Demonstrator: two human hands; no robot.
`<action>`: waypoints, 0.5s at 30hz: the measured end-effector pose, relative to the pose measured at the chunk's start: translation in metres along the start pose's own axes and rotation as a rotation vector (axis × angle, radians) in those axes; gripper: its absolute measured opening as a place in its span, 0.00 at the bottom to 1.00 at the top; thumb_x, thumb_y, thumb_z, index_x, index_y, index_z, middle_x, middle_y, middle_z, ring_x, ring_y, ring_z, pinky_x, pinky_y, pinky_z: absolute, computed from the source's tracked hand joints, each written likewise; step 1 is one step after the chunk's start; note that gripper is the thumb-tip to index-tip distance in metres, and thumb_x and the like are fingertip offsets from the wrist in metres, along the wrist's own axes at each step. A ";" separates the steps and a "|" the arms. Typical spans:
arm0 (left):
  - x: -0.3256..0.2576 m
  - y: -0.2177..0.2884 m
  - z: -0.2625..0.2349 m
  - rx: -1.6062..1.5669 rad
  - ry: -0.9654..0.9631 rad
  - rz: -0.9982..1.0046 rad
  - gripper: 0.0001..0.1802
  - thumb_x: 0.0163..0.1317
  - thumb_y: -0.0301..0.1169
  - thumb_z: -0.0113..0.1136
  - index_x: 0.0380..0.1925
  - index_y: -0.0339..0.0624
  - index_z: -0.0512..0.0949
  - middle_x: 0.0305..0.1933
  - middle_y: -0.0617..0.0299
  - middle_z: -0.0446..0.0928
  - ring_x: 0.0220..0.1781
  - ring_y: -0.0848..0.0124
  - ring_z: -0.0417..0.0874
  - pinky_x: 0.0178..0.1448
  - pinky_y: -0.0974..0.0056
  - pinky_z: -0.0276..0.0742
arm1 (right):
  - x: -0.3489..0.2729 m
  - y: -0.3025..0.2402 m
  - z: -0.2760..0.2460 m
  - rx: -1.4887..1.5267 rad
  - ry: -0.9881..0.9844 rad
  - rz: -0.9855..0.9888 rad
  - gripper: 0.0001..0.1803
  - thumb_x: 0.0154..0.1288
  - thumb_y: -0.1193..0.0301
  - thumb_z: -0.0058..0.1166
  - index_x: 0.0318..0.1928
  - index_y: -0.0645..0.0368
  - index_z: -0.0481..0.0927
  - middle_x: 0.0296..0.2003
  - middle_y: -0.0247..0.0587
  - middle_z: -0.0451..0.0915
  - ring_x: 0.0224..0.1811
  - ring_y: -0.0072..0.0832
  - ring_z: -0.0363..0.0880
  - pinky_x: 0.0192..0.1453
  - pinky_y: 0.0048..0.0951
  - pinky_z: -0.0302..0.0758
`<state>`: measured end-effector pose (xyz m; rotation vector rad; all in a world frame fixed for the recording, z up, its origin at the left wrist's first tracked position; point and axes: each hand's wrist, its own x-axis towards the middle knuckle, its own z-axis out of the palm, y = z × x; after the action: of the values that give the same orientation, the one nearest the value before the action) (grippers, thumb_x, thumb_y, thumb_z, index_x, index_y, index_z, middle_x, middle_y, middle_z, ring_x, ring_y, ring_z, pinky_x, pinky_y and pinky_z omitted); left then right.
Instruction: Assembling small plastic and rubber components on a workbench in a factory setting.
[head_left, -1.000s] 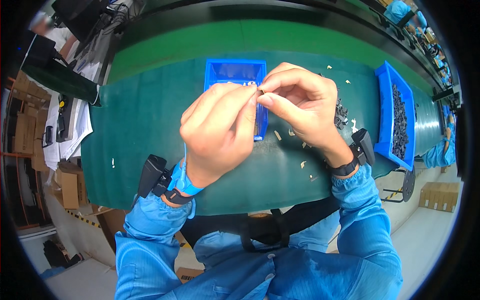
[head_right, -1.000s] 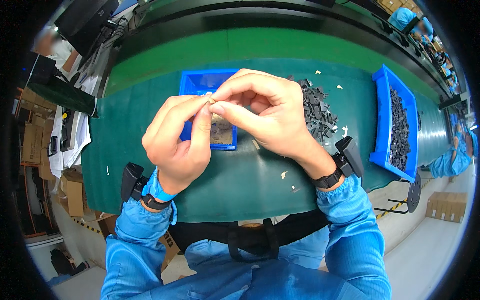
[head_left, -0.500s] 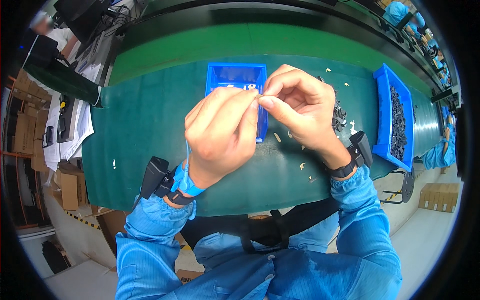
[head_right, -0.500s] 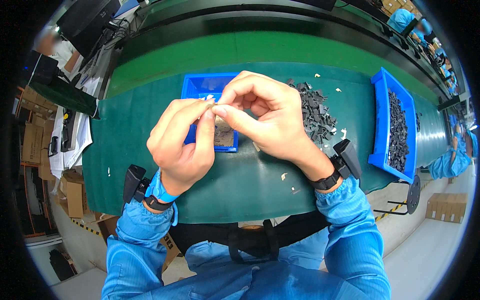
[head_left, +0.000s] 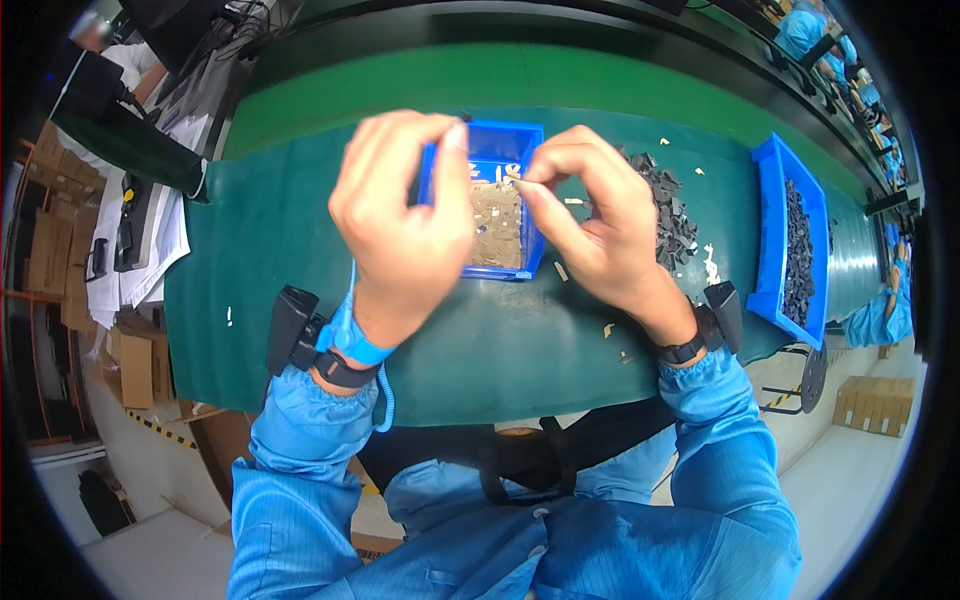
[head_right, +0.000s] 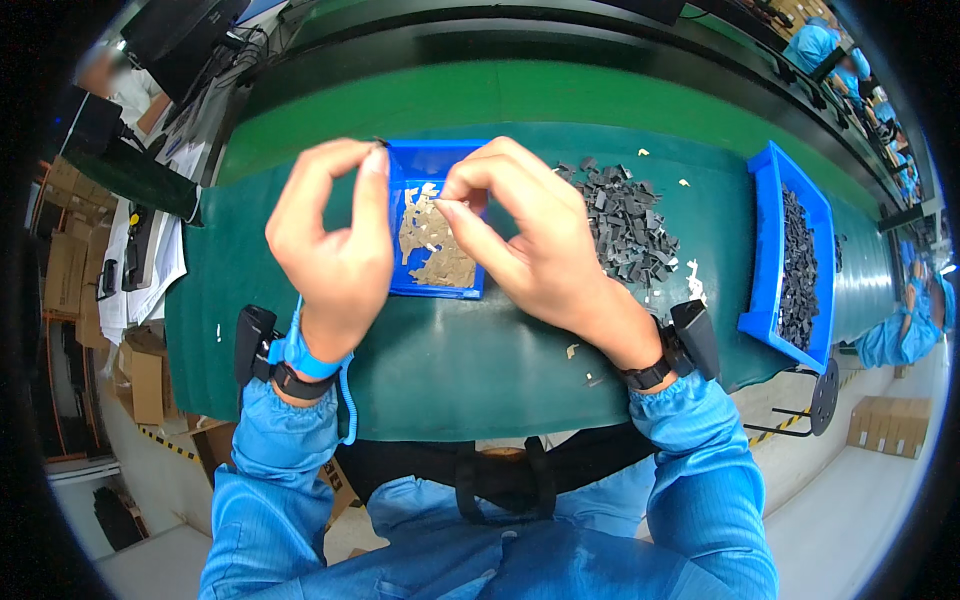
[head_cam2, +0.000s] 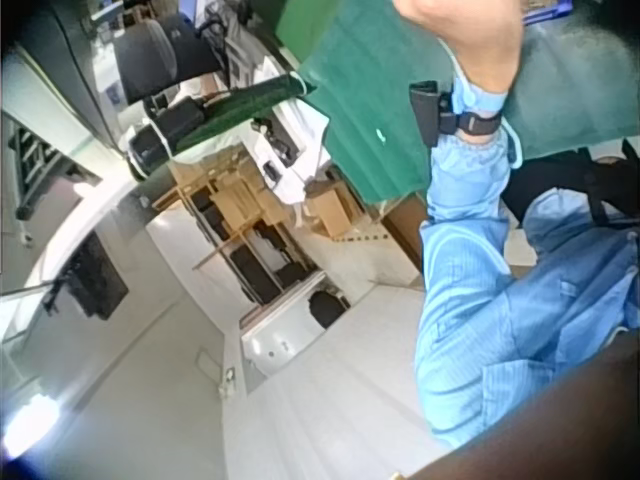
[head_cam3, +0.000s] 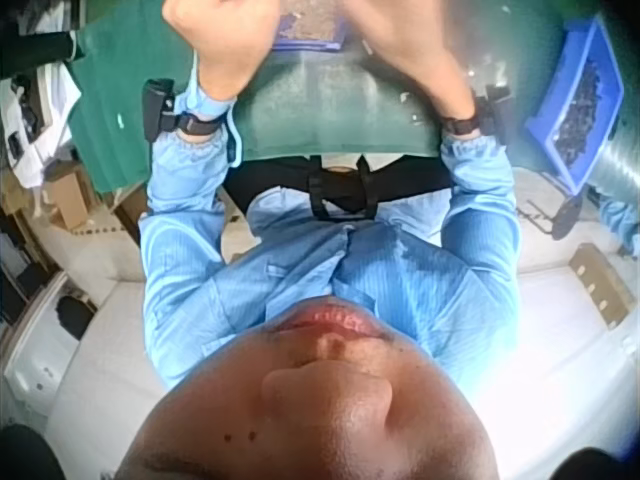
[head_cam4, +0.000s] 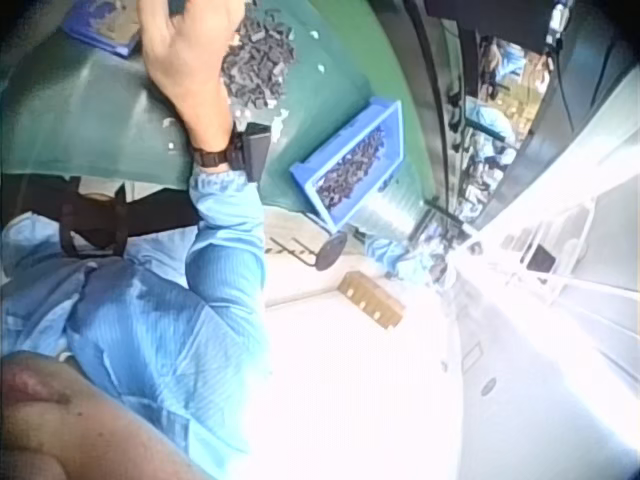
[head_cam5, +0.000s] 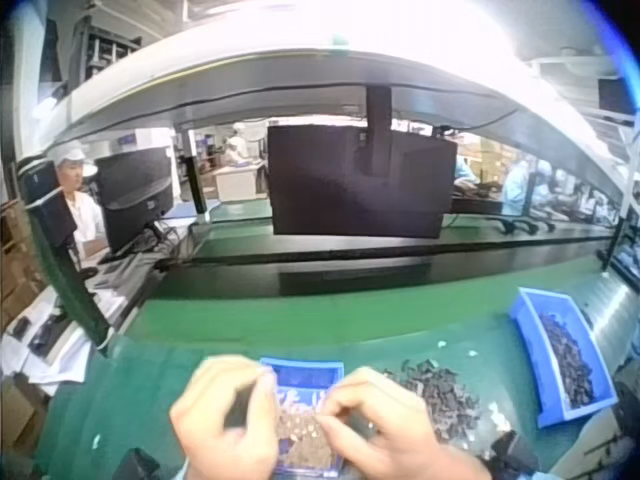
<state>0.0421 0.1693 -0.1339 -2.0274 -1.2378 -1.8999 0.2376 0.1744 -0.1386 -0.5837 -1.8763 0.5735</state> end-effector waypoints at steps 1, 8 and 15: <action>0.003 -0.008 0.002 0.011 0.036 0.008 0.05 0.58 0.16 0.68 0.35 0.34 0.84 0.35 0.50 0.84 0.35 0.54 0.85 0.42 0.56 0.81 | 0.002 0.004 0.000 -0.168 -0.053 -0.038 0.07 0.67 0.78 0.66 0.42 0.64 0.81 0.39 0.41 0.81 0.42 0.32 0.79 0.50 0.32 0.74; -0.007 -0.013 0.010 -0.129 -0.138 -0.415 0.04 0.68 0.23 0.64 0.37 0.30 0.82 0.38 0.45 0.87 0.37 0.56 0.92 0.35 0.60 0.84 | 0.002 0.014 -0.008 -0.380 -0.197 0.010 0.06 0.59 0.76 0.68 0.37 0.56 0.86 0.36 0.36 0.83 0.46 0.38 0.80 0.60 0.39 0.69; -0.004 -0.012 0.006 0.120 -0.192 -0.125 0.03 0.66 0.20 0.65 0.38 0.31 0.84 0.39 0.52 0.88 0.40 0.65 0.89 0.46 0.61 0.83 | 0.009 0.013 -0.016 -0.326 -0.161 0.013 0.09 0.59 0.76 0.71 0.40 0.58 0.86 0.36 0.38 0.86 0.42 0.37 0.83 0.53 0.37 0.76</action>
<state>0.0400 0.1786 -0.1435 -2.1559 -1.5184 -1.6645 0.2513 0.1919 -0.1344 -0.7804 -2.1395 0.3304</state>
